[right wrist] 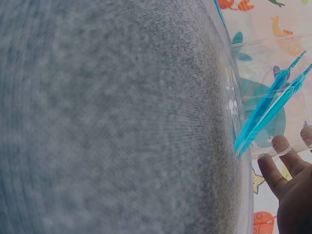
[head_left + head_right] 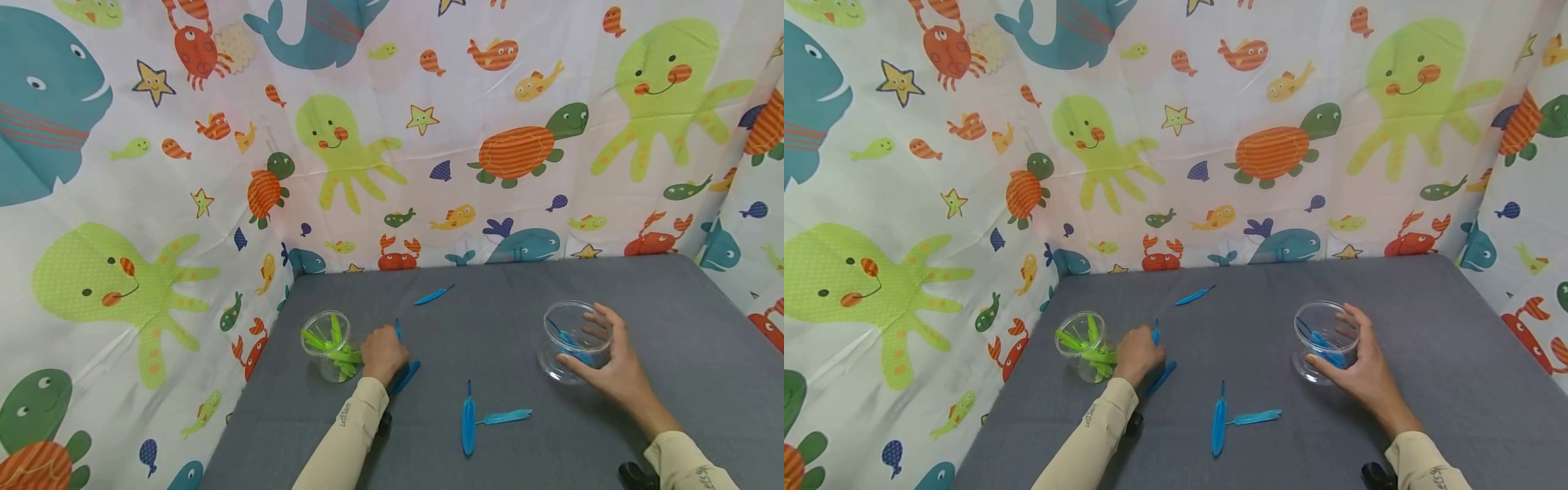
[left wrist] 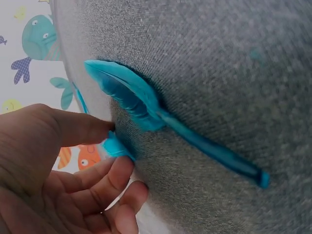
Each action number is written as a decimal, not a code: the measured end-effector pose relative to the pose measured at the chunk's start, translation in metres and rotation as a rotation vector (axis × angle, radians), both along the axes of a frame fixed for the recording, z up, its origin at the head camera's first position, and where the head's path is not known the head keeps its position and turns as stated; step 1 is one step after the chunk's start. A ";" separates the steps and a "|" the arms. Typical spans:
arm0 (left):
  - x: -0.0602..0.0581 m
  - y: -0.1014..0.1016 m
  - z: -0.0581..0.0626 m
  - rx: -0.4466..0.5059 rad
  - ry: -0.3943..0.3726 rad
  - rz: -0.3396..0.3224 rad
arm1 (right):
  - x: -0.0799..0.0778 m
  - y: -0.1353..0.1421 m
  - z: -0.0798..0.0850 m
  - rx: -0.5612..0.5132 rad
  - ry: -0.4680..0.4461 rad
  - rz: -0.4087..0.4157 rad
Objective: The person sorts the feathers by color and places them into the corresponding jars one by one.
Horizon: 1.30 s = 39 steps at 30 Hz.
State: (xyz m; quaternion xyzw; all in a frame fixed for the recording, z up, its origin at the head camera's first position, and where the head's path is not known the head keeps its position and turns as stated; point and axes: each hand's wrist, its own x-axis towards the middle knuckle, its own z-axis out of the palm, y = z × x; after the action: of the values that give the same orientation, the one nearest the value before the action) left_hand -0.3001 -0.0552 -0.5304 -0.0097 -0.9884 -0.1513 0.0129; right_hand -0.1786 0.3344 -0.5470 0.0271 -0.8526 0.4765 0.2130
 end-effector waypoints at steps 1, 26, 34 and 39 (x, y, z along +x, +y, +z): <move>0.001 0.000 0.000 -0.001 0.002 0.003 | 0.000 0.000 0.000 0.002 -0.001 -0.002; 0.002 -0.003 -0.010 0.188 0.192 -0.051 | 0.001 0.001 0.000 0.017 0.011 -0.011; 0.004 0.006 0.001 0.256 0.275 -0.139 | 0.000 0.002 -0.001 0.007 -0.011 -0.020; 0.005 0.016 0.011 0.279 0.314 -0.166 | 0.000 0.002 0.000 0.015 -0.023 -0.028</move>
State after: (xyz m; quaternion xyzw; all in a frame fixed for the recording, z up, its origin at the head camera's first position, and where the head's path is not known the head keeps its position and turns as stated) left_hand -0.2947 -0.0397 -0.5193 -0.1128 -0.9395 -0.2838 0.1554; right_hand -0.1791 0.3366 -0.5469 0.0112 -0.8587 0.4674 0.2098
